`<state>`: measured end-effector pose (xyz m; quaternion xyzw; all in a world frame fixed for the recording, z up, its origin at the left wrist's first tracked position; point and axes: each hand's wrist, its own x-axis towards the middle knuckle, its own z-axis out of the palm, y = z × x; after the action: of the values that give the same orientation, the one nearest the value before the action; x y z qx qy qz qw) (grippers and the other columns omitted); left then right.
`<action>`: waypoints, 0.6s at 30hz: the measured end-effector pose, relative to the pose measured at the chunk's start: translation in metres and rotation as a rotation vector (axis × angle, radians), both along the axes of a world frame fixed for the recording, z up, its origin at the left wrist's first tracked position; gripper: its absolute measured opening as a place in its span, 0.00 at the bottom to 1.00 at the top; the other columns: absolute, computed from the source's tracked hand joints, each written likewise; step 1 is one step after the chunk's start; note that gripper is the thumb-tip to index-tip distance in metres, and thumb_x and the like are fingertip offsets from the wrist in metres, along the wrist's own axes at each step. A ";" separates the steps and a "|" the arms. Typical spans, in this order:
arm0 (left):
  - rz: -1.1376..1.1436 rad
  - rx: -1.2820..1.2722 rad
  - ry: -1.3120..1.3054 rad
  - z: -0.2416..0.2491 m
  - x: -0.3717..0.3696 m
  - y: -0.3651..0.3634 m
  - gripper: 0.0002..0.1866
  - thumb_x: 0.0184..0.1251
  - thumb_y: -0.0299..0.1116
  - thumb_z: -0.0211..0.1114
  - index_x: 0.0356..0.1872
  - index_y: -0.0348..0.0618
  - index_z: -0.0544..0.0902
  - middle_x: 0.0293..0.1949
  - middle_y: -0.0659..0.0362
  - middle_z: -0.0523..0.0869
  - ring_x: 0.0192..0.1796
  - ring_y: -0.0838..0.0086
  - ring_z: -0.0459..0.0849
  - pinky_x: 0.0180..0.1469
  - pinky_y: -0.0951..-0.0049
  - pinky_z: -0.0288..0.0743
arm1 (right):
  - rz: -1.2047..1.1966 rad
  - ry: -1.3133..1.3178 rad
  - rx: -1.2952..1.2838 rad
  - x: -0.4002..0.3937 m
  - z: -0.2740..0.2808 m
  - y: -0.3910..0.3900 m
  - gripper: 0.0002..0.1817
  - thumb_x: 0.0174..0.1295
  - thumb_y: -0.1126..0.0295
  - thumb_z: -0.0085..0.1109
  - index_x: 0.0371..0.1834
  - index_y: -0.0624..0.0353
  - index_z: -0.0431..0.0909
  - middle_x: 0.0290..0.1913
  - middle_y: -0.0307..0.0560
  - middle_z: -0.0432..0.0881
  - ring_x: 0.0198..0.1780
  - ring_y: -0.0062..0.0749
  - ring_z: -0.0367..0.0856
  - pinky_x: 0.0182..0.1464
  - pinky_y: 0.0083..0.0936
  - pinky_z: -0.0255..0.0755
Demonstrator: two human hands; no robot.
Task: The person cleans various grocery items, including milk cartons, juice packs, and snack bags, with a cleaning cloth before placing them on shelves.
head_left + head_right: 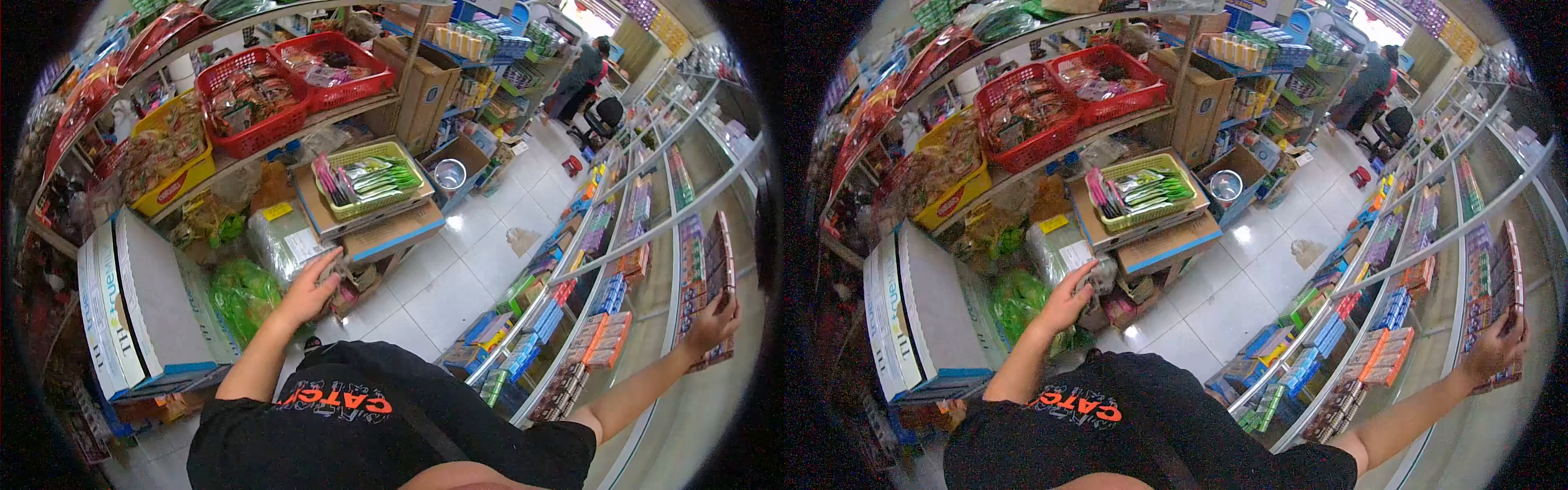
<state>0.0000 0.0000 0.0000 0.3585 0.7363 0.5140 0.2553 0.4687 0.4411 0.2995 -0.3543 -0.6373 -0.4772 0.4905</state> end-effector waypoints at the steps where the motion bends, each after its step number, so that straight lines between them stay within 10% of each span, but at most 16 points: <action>1: 0.018 0.032 0.051 -0.002 0.001 0.003 0.24 0.66 0.47 0.50 0.60 0.50 0.67 0.63 0.54 0.58 0.63 0.63 0.60 0.64 0.71 0.53 | 0.143 0.032 -0.011 -0.017 0.001 -0.018 0.17 0.58 0.73 0.56 0.50 0.56 0.68 0.52 0.55 0.72 0.51 0.47 0.72 0.53 0.38 0.69; 6: -0.098 0.360 -0.849 0.007 0.015 0.009 0.30 0.66 0.55 0.42 0.59 0.43 0.66 0.57 0.58 0.68 0.55 0.65 0.71 0.56 0.62 0.67 | 1.049 0.016 -0.290 -0.104 -0.038 -0.100 0.13 0.54 0.81 0.56 0.42 0.59 0.69 0.52 0.56 0.71 0.50 0.43 0.72 0.55 0.37 0.64; 9: -0.279 0.412 -0.950 0.014 0.026 0.021 0.35 0.65 0.61 0.36 0.60 0.42 0.65 0.60 0.57 0.64 0.58 0.64 0.68 0.58 0.61 0.64 | 1.472 -0.053 -0.736 -0.179 -0.070 -0.159 0.14 0.48 0.70 0.64 0.37 0.54 0.71 0.41 0.53 0.74 0.44 0.41 0.72 0.51 0.36 0.67; 14: -0.748 0.410 -0.760 0.042 0.039 0.029 0.41 0.60 0.67 0.39 0.60 0.40 0.65 0.65 0.55 0.57 0.66 0.67 0.55 0.66 0.65 0.46 | 1.745 -0.652 -1.074 -0.255 -0.107 -0.216 0.13 0.41 0.75 0.68 0.31 0.56 0.76 0.39 0.49 0.75 0.41 0.40 0.75 0.56 0.46 0.65; 18: -1.049 0.050 -0.452 -0.035 0.010 0.023 0.55 0.49 0.70 0.52 0.65 0.31 0.49 0.67 0.46 0.51 0.68 0.65 0.49 0.67 0.65 0.42 | 1.878 -0.735 -1.109 -0.298 -0.131 -0.217 0.17 0.42 0.76 0.67 0.37 0.55 0.74 0.40 0.47 0.71 0.44 0.41 0.73 0.57 0.42 0.64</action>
<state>0.0095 0.0226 -0.0353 0.5629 0.3747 0.3997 0.6189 0.1703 0.2245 0.1680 0.2536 -0.8769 0.3478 0.2140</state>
